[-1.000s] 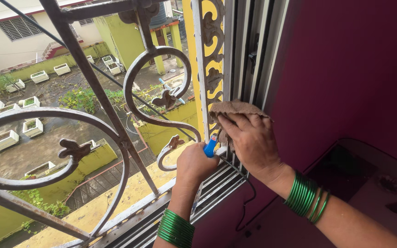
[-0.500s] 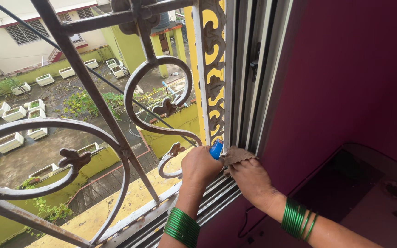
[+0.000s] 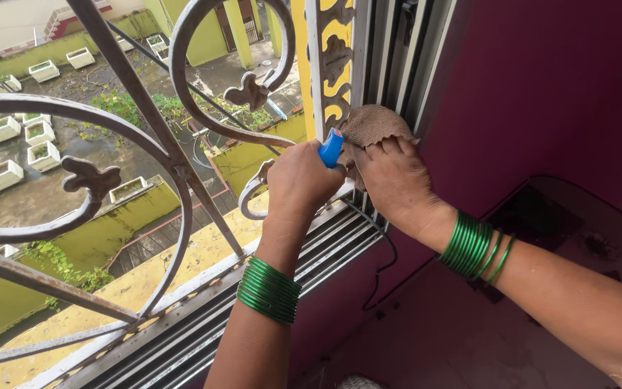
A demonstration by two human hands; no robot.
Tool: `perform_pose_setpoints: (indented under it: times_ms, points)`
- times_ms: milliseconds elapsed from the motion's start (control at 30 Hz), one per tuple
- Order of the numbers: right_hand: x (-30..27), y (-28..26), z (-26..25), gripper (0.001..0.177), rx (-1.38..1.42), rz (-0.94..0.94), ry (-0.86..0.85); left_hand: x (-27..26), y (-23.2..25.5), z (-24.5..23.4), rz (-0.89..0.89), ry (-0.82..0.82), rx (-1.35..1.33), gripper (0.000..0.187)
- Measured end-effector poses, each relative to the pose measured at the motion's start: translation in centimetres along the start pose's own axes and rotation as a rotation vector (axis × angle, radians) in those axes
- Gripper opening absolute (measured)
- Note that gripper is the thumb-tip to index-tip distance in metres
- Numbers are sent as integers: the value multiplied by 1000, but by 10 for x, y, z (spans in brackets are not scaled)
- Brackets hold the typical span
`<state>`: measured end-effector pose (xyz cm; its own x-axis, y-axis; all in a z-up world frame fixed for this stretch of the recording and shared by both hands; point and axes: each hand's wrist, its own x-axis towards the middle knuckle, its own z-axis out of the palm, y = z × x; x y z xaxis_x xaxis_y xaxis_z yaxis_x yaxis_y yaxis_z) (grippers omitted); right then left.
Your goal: The person cleans a window frame and track by wiping them with a cloth while holding a spray bottle.
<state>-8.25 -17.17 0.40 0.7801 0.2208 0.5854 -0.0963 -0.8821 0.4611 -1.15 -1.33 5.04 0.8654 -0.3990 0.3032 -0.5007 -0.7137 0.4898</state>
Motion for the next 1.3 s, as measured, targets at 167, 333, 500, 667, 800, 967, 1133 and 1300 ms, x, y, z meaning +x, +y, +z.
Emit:
perform_pose_setpoints:
  times_ms: [167, 333, 500, 667, 800, 967, 1133, 1300]
  points:
    - [-16, -26, 36, 45, -19, -89, -98, -5, -4, 6, -17, -47, -11, 29]
    - [-52, -56, 85, 32, 56, -129, -112, -4, -13, 26, 1, -67, -34, 26]
    - [-72, -68, 90, 22, 368, -129, -138, -4, -20, 44, 9, -179, 39, 23]
    - [-83, -60, 59, 30, 523, -134, -169, 0, -12, 56, 7, -178, 31, 22]
    - [-81, -52, 40, 30, 540, -142, -237, 3, -1, 56, -11, -233, 86, 24]
    - [-78, -48, 40, 34, 525, -156, -255, 2, 3, 46, -29, -227, 92, 30]
    - [-55, -44, 37, 30, 444, -204, -208, -3, -7, 31, 12, -46, 13, 29]
    - [0, -17, 33, 20, 238, -2, -26, -1, -16, 14, -5, -45, -52, 34]
